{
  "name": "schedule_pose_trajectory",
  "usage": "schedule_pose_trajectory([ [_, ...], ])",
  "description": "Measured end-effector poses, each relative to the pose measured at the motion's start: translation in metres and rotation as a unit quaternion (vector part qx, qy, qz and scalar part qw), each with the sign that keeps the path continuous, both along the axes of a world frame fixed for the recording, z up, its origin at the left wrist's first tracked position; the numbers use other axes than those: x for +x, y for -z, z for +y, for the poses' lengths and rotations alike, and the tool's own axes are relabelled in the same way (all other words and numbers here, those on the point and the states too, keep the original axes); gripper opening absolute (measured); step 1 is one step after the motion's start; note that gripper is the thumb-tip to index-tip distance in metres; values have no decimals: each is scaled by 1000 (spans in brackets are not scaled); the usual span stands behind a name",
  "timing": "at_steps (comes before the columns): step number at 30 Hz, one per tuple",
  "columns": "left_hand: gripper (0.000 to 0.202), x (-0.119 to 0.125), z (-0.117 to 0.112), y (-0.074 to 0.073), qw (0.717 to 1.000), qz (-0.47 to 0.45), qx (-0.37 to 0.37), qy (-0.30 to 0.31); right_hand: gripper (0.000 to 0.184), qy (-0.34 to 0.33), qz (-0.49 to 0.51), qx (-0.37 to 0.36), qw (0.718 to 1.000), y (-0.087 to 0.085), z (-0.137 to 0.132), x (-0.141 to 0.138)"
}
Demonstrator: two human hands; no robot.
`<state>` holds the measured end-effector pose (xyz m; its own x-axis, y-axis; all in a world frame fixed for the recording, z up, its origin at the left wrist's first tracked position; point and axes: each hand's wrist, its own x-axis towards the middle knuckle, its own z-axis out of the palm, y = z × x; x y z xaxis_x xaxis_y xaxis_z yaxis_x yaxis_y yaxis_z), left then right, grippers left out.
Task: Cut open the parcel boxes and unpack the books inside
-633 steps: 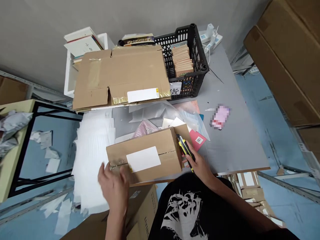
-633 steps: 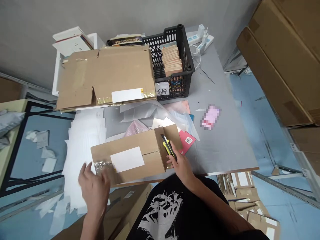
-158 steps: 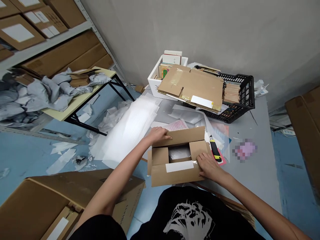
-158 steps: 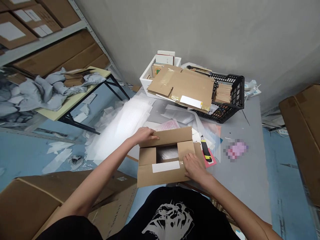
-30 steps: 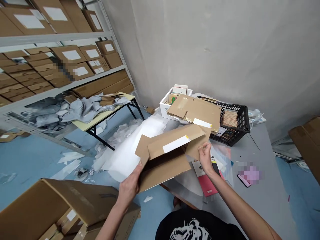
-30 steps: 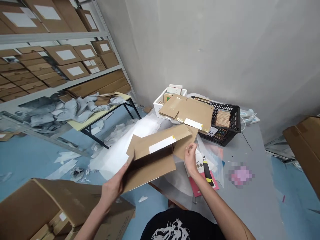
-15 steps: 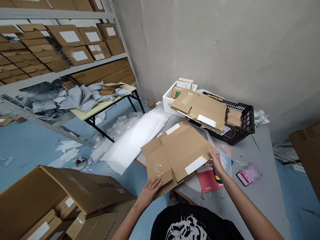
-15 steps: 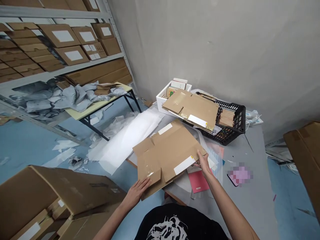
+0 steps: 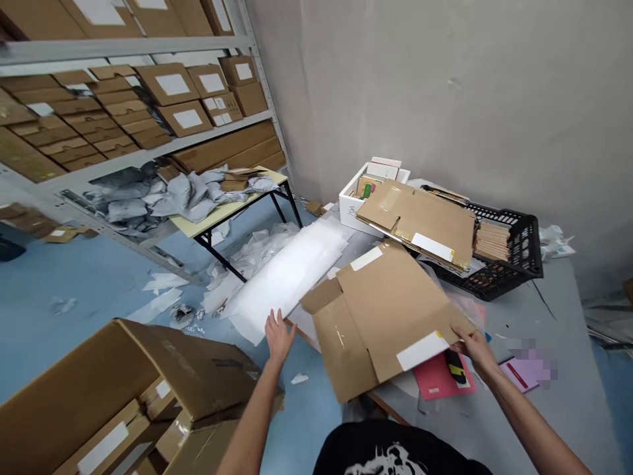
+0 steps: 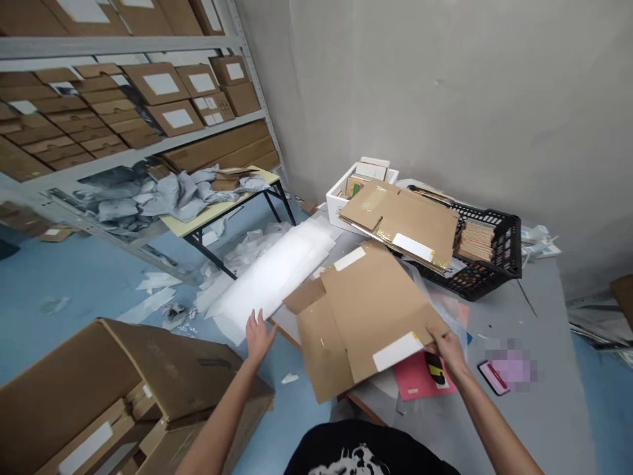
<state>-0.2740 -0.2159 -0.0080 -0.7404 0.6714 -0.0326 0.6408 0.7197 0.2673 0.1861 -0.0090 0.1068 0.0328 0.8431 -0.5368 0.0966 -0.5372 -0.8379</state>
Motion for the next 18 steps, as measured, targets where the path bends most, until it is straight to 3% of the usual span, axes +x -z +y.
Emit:
schedule_pose_trajectory([
  [3, 77, -60, 39, -15, 991, -49, -124, -9, 36, 22, -7, -7, 1000, 2, -3, 25],
  [5, 75, -80, 56, -10, 982, -90, -164, -7, 40, 28, -6, -14, 999, 2, -7, 37],
  [7, 73, -78, 65, 5, 980, -108, -170, -2, 40, 31, -15, -15, 999, -4, -12, 42],
  [10, 74, -52, 69, 29, 979, -102, -174, 14, 40, 27, -30, 6, 999, -24, -23, 40],
  [12, 72, -36, 70, 36, 981, -73, -177, 20, 40, 27, -27, 19, 999, -40, -32, 34],
  [15, 67, -30, 71, 27, 983, -68, -170, 27, 35, 44, 11, 32, 998, -60, -47, 24],
  [18, 59, -35, 69, 2, 980, -122, -146, 63, 30, 59, 76, 28, 995, -70, -63, 17],
])
